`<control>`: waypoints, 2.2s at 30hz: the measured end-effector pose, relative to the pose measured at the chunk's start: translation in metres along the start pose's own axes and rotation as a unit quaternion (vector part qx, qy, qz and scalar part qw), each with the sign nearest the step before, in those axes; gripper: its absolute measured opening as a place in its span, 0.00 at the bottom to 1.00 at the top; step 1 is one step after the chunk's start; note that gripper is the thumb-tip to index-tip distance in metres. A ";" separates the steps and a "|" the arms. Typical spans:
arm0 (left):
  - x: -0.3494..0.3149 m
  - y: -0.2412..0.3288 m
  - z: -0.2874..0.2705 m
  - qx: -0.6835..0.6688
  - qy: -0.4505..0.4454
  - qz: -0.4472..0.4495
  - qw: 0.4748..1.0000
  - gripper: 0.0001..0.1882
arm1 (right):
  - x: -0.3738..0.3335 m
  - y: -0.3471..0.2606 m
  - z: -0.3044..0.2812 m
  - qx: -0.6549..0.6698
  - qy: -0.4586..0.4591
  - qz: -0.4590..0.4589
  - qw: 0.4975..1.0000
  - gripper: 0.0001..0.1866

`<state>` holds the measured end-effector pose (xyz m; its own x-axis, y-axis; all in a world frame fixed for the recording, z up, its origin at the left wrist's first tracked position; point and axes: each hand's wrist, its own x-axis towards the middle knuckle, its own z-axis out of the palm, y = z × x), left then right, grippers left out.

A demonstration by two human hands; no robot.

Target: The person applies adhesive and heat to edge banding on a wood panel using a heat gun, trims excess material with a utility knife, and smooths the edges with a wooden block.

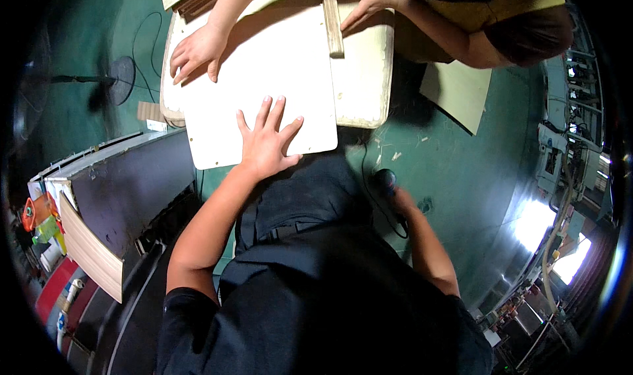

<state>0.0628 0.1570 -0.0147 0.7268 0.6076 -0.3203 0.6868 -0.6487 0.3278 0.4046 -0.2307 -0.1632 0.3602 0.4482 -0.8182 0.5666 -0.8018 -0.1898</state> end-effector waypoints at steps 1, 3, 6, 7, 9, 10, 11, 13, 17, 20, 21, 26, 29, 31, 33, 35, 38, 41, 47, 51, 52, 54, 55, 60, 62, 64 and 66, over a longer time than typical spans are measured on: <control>-0.001 0.000 -0.002 0.000 -0.004 -0.007 1.000 0.47 | 0.000 -0.004 -0.001 0.009 -0.006 0.013 1.000 0.24; -0.002 0.001 -0.005 -0.002 -0.013 -0.018 1.000 0.46 | 0.000 -0.013 -0.002 0.026 -0.018 0.040 0.999 0.24; -0.005 0.001 -0.005 0.000 -0.003 -0.022 1.000 0.45 | -0.011 -0.036 -0.012 0.004 -0.017 0.034 0.999 0.23; -0.004 0.002 -0.005 -0.001 0.001 -0.021 1.000 0.45 | -0.012 -0.034 -0.013 0.017 -0.018 0.037 0.999 0.23; -0.003 0.003 -0.006 -0.002 -0.002 -0.022 1.000 0.45 | -0.016 -0.032 -0.014 0.044 -0.021 0.042 0.998 0.23; -0.003 0.003 -0.006 -0.002 -0.004 -0.023 1.000 0.45 | -0.016 -0.033 -0.017 0.037 -0.040 0.052 0.997 0.23; -0.003 0.003 -0.005 -0.003 -0.002 -0.021 1.000 0.45 | -0.017 -0.034 -0.020 0.029 -0.060 0.062 0.996 0.23; -0.003 0.002 -0.005 -0.005 0.002 -0.021 1.000 0.45 | -0.023 -0.043 -0.030 0.023 -0.066 0.066 0.995 0.24; -0.003 -0.001 0.001 -0.009 0.011 -0.014 1.000 0.47 | -0.035 -0.064 -0.041 0.035 -0.055 0.088 0.994 0.27; -0.002 0.003 -0.004 -0.013 0.015 -0.019 1.000 0.44 | -0.033 -0.061 -0.040 0.026 -0.030 0.060 0.997 0.26; -0.002 0.007 -0.006 -0.013 0.021 -0.022 0.999 0.43 | -0.030 -0.058 -0.038 0.019 -0.014 0.038 0.999 0.26; 0.039 0.017 -0.021 -0.021 0.030 0.066 0.997 0.33 | -0.007 -0.005 -0.011 0.051 -0.001 -0.019 0.999 0.25; 0.074 0.020 -0.025 -0.008 0.043 0.082 0.996 0.28 | -0.007 -0.010 -0.010 0.059 -0.003 -0.016 0.998 0.26; 0.088 0.022 -0.030 0.009 0.051 0.108 0.993 0.25 | -0.010 -0.020 -0.018 0.065 -0.008 -0.004 0.998 0.26; 0.099 0.023 -0.035 0.020 0.038 0.139 0.989 0.24 | -0.009 -0.021 -0.022 0.088 -0.010 -0.018 0.996 0.26; 0.105 0.025 -0.044 0.052 0.010 0.146 0.988 0.23 | -0.006 -0.031 -0.034 0.029 -0.037 -0.010 0.999 0.26; 0.119 0.031 -0.058 0.063 -0.035 0.172 0.982 0.22 | 0.012 0.008 -0.017 0.030 -0.047 -0.019 0.998 0.26; 0.133 0.032 -0.065 0.089 -0.070 0.211 0.971 0.22 | 0.030 0.006 -0.034 0.026 -0.108 -0.072 0.991 0.26; 0.158 0.039 -0.074 0.121 -0.122 0.262 0.950 0.19 | 0.062 0.022 -0.077 0.038 -0.090 -0.038 0.994 0.29; 0.159 0.038 -0.070 0.108 -0.126 0.254 0.953 0.17 | 0.079 0.009 -0.116 0.165 -0.104 0.039 0.980 0.32; 0.158 0.037 -0.068 0.104 -0.114 0.257 0.954 0.16 | 0.084 0.008 -0.124 0.148 -0.086 0.020 0.985 0.32; 0.150 0.031 -0.059 0.085 -0.068 0.257 0.960 0.15 | 0.093 0.006 -0.139 0.114 -0.049 -0.018 0.992 0.33; 0.148 0.032 -0.058 0.074 -0.045 0.257 0.963 0.15 | 0.096 0.005 -0.144 0.130 -0.040 -0.028 0.990 0.33; 0.142 0.031 -0.058 0.052 -0.025 0.230 0.971 0.16 | 0.120 0.021 -0.151 0.147 -0.035 -0.038 0.988 0.32; 0.132 0.032 -0.053 0.043 -0.021 0.209 0.977 0.16 | 0.120 0.008 -0.158 0.098 -0.024 -0.025 0.995 0.31; 0.117 0.032 -0.046 0.036 0.013 0.197 0.980 0.16 | 0.118 0.002 -0.159 0.076 -0.028 -0.011 0.997 0.30; 0.104 0.037 -0.046 0.006 0.056 0.193 0.979 0.14 | 0.125 0.015 -0.152 0.083 -0.039 0.004 0.996 0.29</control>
<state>0.1639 0.2173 0.0047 0.9294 0.3616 -0.0739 0.3602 -0.8451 0.3951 0.5705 -0.1264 -0.1860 0.3020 0.4153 -0.8581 0.4311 -0.8623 -0.2656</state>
